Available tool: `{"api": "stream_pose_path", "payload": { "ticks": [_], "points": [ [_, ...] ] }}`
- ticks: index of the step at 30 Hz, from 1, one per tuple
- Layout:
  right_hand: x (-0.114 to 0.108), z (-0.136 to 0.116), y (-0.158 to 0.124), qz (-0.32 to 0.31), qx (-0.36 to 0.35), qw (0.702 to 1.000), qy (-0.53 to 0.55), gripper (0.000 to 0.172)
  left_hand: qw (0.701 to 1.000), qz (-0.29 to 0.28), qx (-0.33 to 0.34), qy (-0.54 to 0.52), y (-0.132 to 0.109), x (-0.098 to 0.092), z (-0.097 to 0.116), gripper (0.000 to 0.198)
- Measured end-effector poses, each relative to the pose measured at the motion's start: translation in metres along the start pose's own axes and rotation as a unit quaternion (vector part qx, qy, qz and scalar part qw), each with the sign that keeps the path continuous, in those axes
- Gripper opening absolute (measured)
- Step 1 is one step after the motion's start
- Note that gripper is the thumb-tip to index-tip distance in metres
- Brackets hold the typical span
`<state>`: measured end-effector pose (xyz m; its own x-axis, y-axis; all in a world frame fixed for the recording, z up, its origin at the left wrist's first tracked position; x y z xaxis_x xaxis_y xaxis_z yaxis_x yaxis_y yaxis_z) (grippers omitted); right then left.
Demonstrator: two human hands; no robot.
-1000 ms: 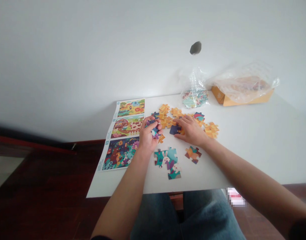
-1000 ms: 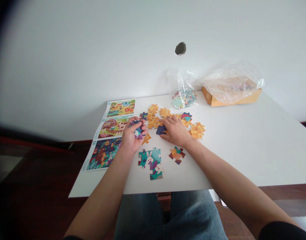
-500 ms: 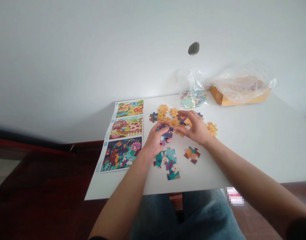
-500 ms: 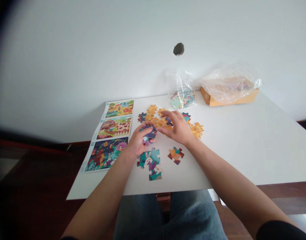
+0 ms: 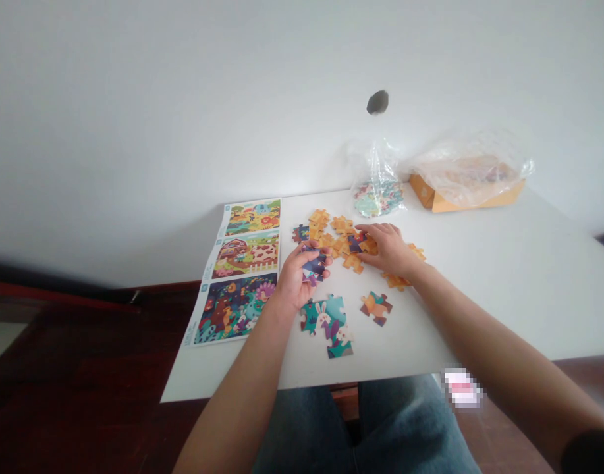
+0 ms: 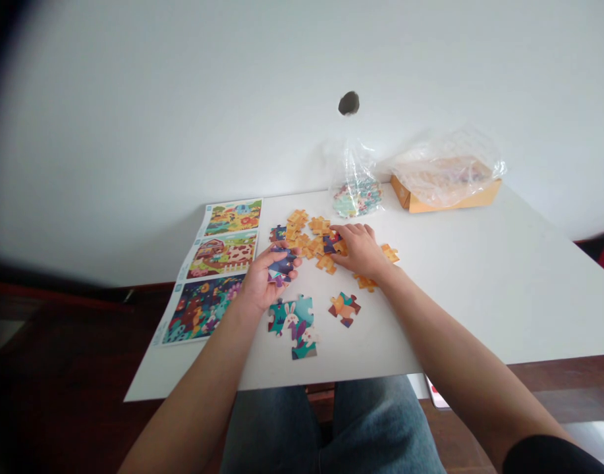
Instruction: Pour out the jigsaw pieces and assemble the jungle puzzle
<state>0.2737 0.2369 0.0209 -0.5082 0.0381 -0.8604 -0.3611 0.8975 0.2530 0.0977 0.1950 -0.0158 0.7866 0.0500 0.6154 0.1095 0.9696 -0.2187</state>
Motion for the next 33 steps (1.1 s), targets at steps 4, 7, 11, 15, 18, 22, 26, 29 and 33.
{"api": "stream_pose_path", "payload": {
  "ticks": [4,7,11,15,18,22,26,29,33],
  "points": [
    [-0.02,-0.019,-0.005,0.058,-0.044,0.995,0.073,0.059,1.0,-0.002,0.002,0.011,0.001,0.002,0.0,0.038],
    [-0.027,-0.042,-0.011,0.067,-0.091,0.985,0.134,0.056,1.0,-0.008,0.002,0.029,0.0,0.005,-0.003,0.041],
    [-0.017,-0.07,-0.017,0.012,-0.147,0.972,0.186,0.054,0.998,-0.042,-0.019,0.044,-0.004,0.013,-0.012,0.046],
    [-0.008,-0.086,-0.023,-0.034,-0.178,0.959,0.217,0.057,0.995,-0.052,-0.042,0.069,-0.007,0.016,-0.02,0.044],
    [-0.007,-0.089,-0.023,-0.036,-0.172,0.959,0.222,0.058,0.995,-0.046,-0.041,0.08,-0.008,0.015,-0.02,0.04],
    [-0.011,-0.092,-0.024,-0.029,-0.172,0.961,0.214,0.055,0.994,-0.066,-0.04,0.081,-0.009,0.019,-0.02,0.033],
    [-0.024,-0.081,-0.02,0.003,-0.163,0.97,0.182,0.049,0.996,-0.058,-0.044,0.05,-0.007,0.016,-0.019,0.036],
    [-0.053,-0.036,-0.013,0.113,-0.065,0.98,0.15,0.038,0.998,-0.048,-0.024,0.022,-0.004,0.012,-0.012,0.037],
    [-0.088,0.043,-0.018,0.258,0.133,0.953,0.09,0.034,1.0,-0.016,0.009,0.012,-0.001,0.006,-0.002,0.039]
  ]
}}
Point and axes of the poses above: each hand's wrist, its own y-axis towards the middle knuckle, its own x-axis out of the palm, z = x × y, the point moved 10 cm from there along y, towards the middle knuckle, and after that the axes turned 5 degrees about x, right-handed, at the moved point
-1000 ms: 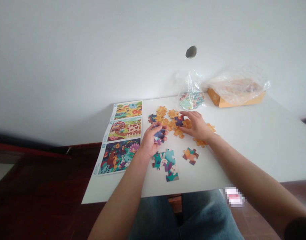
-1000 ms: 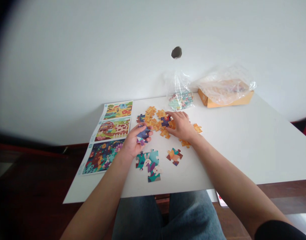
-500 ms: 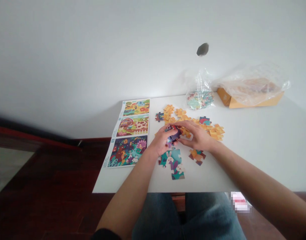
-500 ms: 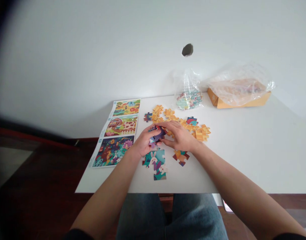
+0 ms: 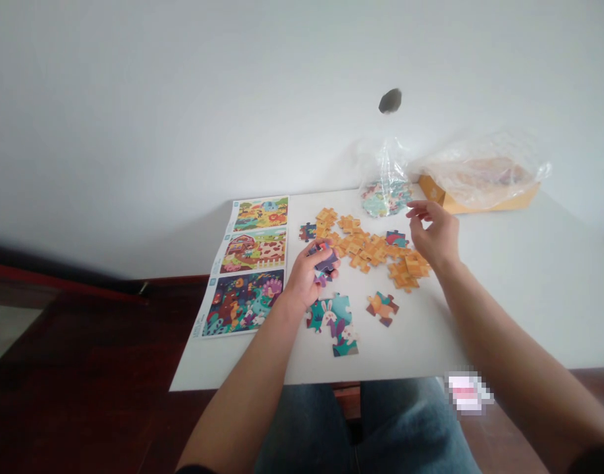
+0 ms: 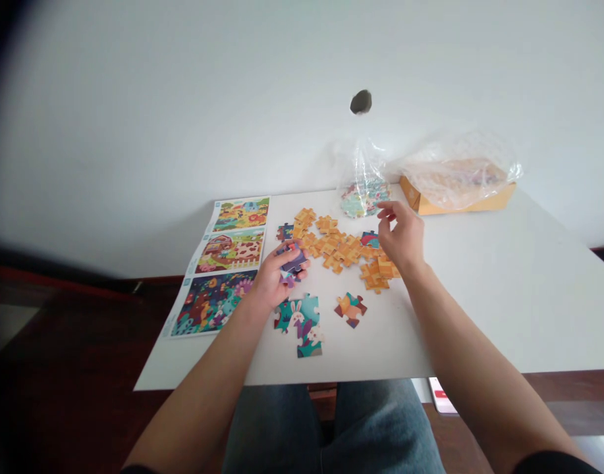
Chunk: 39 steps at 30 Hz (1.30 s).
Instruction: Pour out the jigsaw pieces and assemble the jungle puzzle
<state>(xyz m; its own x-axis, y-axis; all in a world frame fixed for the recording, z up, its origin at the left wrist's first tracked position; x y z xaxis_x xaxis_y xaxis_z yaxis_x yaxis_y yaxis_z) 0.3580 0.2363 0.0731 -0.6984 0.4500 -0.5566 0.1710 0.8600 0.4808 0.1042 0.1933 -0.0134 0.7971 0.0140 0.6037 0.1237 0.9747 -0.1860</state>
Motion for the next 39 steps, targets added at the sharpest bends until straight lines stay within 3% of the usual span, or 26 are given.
{"api": "stream_pose_path", "payload": {
  "ticks": [3,6,9,13,16,20,23,25,28,31,35,37,39],
  "points": [
    [0.003,0.031,0.009,-0.028,0.061,0.995,-0.074,0.034,1.0,0.018,0.008,0.004,0.0,-0.003,0.002,0.041],
    [0.027,0.048,0.005,-0.144,0.078,0.975,-0.153,0.041,1.0,0.022,0.015,0.007,0.001,-0.004,0.003,0.044],
    [0.046,0.055,-0.004,-0.231,0.062,0.948,-0.211,0.053,0.999,0.024,0.022,0.007,0.002,-0.005,0.004,0.046],
    [0.053,0.052,-0.006,-0.262,0.04,0.943,-0.201,0.047,1.0,0.019,0.016,0.013,0.002,-0.005,0.001,0.045],
    [0.045,0.05,0.0,-0.231,0.068,0.962,-0.128,0.035,0.999,0.018,0.016,0.024,0.003,-0.006,0.001,0.043],
    [0.03,0.043,0.004,-0.17,0.155,0.97,0.073,0.021,0.999,0.005,0.016,0.032,0.003,-0.005,0.0,0.042],
    [0.038,0.021,-0.004,-0.184,0.178,0.935,0.246,0.03,0.999,-0.013,0.011,0.047,0.003,-0.002,-0.003,0.04],
    [0.054,-0.001,-0.017,-0.234,0.179,0.898,0.326,0.034,0.998,-0.021,-0.008,0.052,0.001,0.001,-0.008,0.039],
    [0.083,-0.032,-0.049,-0.335,0.171,0.859,0.347,0.036,0.996,-0.051,-0.065,0.045,-0.006,0.009,-0.019,0.039],
    [0.091,-0.053,-0.066,-0.346,0.104,0.891,0.275,0.025,0.987,-0.112,-0.111,0.044,-0.015,0.021,-0.028,0.038],
    [0.077,-0.067,-0.059,-0.285,-0.043,0.948,0.135,0.016,0.981,-0.143,-0.103,0.075,-0.019,0.027,-0.027,0.046],
    [0.061,-0.06,-0.043,-0.228,-0.083,0.967,0.078,0.017,0.984,-0.134,-0.093,0.074,-0.018,0.026,-0.024,0.046],
    [0.038,-0.035,-0.02,-0.147,-0.056,0.987,0.016,0.016,0.989,-0.113,-0.074,0.056,-0.014,0.022,-0.018,0.042]
  ]
}}
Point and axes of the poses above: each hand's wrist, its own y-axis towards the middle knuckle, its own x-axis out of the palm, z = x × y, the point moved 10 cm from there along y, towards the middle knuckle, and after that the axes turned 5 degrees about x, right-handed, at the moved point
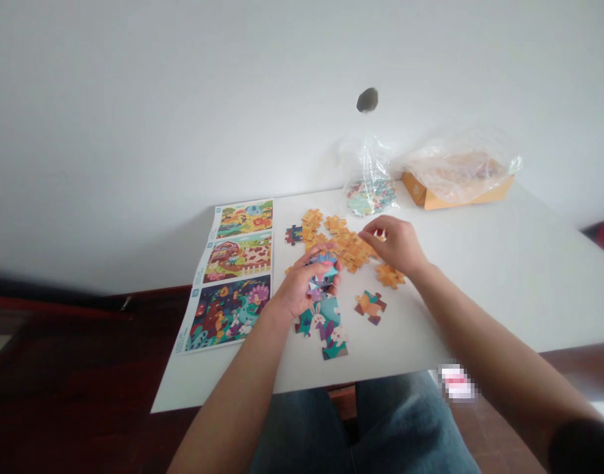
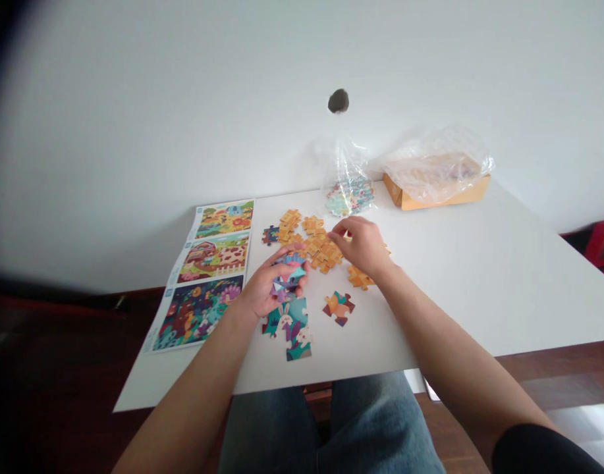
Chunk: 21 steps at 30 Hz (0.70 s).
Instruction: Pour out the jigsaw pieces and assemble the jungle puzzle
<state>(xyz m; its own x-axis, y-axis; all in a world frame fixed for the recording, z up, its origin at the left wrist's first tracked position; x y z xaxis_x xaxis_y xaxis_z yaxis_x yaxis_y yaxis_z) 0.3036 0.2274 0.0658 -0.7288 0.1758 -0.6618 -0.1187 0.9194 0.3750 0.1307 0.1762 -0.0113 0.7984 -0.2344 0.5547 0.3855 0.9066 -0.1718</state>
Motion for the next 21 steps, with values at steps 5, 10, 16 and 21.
{"api": "stream_pose_path", "payload": {
  "ticks": [5,10,16,21],
  "points": [
    [-0.032,0.071,0.008,-0.031,0.138,0.978,-0.154,0.045,0.993,0.076,0.072,-0.048,0.004,-0.023,0.02,0.033],
    [0.0,0.09,-0.012,-0.259,0.132,0.938,-0.19,0.075,0.989,0.102,0.083,-0.066,0.005,-0.032,0.024,0.034],
    [0.003,0.086,-0.007,-0.24,0.112,0.944,-0.198,0.046,0.977,0.142,0.134,-0.086,0.002,-0.045,0.04,0.039],
    [0.024,0.037,-0.01,-0.163,0.01,0.966,-0.199,0.07,0.962,0.19,0.186,-0.06,-0.003,-0.058,0.051,0.039]
  ]
}}
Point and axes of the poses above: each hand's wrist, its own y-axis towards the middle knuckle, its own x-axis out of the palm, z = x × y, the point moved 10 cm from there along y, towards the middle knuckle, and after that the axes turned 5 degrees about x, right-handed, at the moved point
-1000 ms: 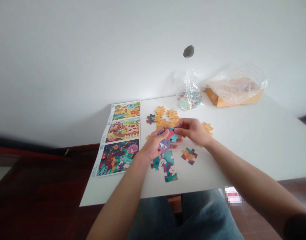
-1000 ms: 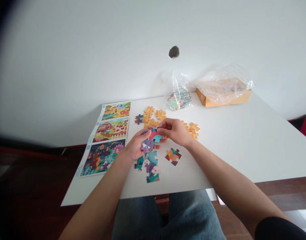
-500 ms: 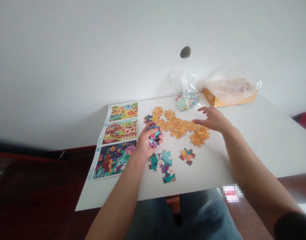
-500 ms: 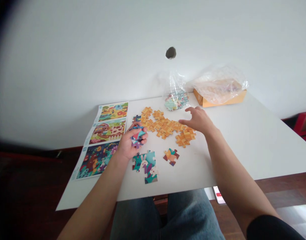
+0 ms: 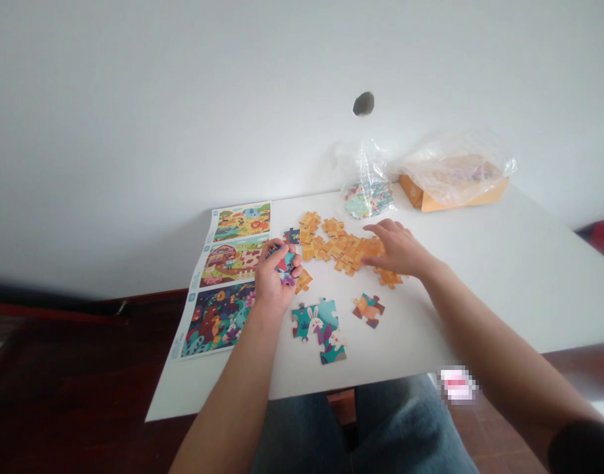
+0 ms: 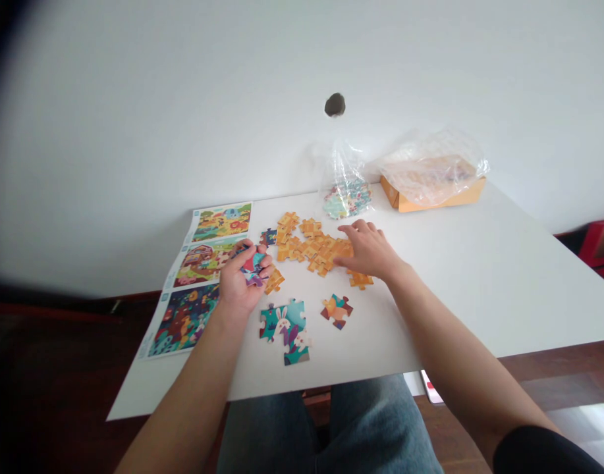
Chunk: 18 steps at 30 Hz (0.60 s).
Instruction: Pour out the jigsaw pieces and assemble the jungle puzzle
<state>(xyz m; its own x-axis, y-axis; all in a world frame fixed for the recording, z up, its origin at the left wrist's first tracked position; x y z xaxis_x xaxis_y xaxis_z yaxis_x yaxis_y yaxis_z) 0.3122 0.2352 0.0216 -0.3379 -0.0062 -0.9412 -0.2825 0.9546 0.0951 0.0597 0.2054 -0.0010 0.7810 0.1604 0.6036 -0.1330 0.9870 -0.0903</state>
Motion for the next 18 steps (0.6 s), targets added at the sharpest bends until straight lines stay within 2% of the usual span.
{"api": "stream_pose_path", "payload": {
  "ticks": [2,4,6,10,12,14,18],
  "points": [
    [0.009,-0.022,-0.001,-0.006,-0.036,0.999,0.001,0.078,1.0,0.006,0.012,0.008,0.001,-0.002,0.002,0.038],
    [0.016,-0.031,-0.001,-0.02,-0.049,0.999,0.005,0.066,1.0,0.008,0.015,0.01,0.001,-0.003,0.001,0.038],
    [0.017,-0.028,0.002,-0.021,-0.043,0.999,0.011,0.051,1.0,0.011,0.011,0.01,0.001,-0.004,0.0,0.038],
    [0.012,-0.01,0.009,0.004,-0.025,0.997,0.077,0.033,1.0,0.013,0.004,0.012,0.001,-0.004,-0.001,0.038],
    [0.003,-0.006,0.011,0.037,-0.028,0.989,0.138,0.02,1.0,0.01,0.001,0.011,0.001,-0.004,-0.001,0.038],
    [-0.014,-0.011,0.007,0.084,-0.063,0.974,0.2,0.012,1.0,0.007,-0.002,0.007,0.001,-0.003,-0.001,0.038],
    [-0.046,-0.043,-0.012,0.14,-0.191,0.93,0.281,0.015,1.0,0.002,-0.015,-0.007,-0.001,-0.002,-0.003,0.04]
  ]
}}
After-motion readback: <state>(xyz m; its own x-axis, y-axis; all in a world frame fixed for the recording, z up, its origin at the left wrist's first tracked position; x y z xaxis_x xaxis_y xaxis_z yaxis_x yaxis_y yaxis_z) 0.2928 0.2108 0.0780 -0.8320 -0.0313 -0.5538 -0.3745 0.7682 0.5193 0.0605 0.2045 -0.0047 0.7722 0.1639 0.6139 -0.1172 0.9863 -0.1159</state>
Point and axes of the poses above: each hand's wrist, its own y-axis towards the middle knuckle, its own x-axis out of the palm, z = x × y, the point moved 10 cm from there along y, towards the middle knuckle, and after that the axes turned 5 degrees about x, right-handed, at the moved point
